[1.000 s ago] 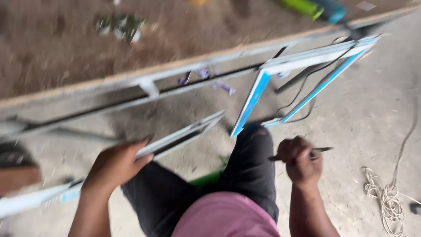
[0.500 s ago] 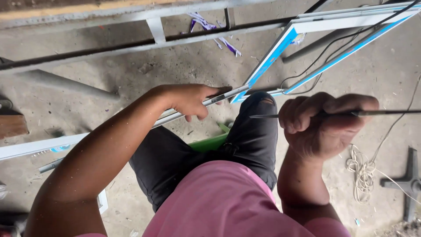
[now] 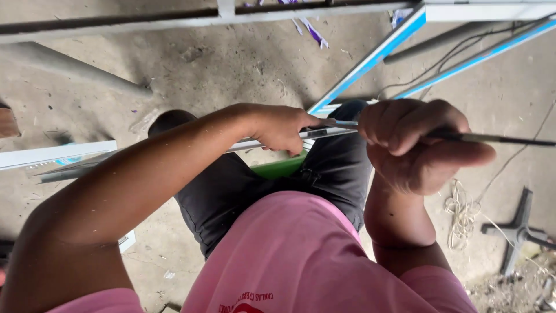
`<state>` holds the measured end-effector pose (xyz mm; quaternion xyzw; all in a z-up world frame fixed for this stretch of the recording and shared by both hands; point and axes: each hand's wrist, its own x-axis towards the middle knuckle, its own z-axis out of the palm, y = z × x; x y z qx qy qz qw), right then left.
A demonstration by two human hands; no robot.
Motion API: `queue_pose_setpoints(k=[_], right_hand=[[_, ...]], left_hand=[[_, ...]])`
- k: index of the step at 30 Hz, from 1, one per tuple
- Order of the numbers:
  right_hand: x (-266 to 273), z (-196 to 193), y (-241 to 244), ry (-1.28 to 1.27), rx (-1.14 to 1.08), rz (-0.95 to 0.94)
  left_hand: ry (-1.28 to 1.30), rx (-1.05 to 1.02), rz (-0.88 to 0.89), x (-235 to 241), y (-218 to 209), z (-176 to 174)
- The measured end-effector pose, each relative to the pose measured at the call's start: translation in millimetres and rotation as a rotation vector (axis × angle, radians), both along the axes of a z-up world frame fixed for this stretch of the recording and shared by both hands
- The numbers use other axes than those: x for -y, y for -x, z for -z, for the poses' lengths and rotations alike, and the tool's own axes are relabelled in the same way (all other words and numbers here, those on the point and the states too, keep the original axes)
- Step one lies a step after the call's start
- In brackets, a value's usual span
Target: Smoothing the edges of aluminum frame sections using a hand tool to remove burrs.
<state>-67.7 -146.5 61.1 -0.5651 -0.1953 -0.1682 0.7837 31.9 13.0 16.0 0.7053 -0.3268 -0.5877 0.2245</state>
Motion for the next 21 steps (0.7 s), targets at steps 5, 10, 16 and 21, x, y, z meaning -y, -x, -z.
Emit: queue_pose_setpoints(k=[5,10,16,21], right_hand=[[-6.3,4.5,6.5,-0.052,0.017,0.03],[-9.8,10.3,7.7,-0.067,0.086,0.011],[-14.5,16.0,6.7,-0.022,0.045,0.091],[-21.2,22.2,2.6,-0.074,0.143,0.165]], left_hand=[[-0.019,0.004,0.021,1.0,2.3,-3.6],[0.009,0.017,0.027,-0.5,1.4,-0.3],[0.021,0.021,0.009,-0.2,-1.4,0.4],[-0.001,0.031,0.004,2.2,-6.4,-1.4]])
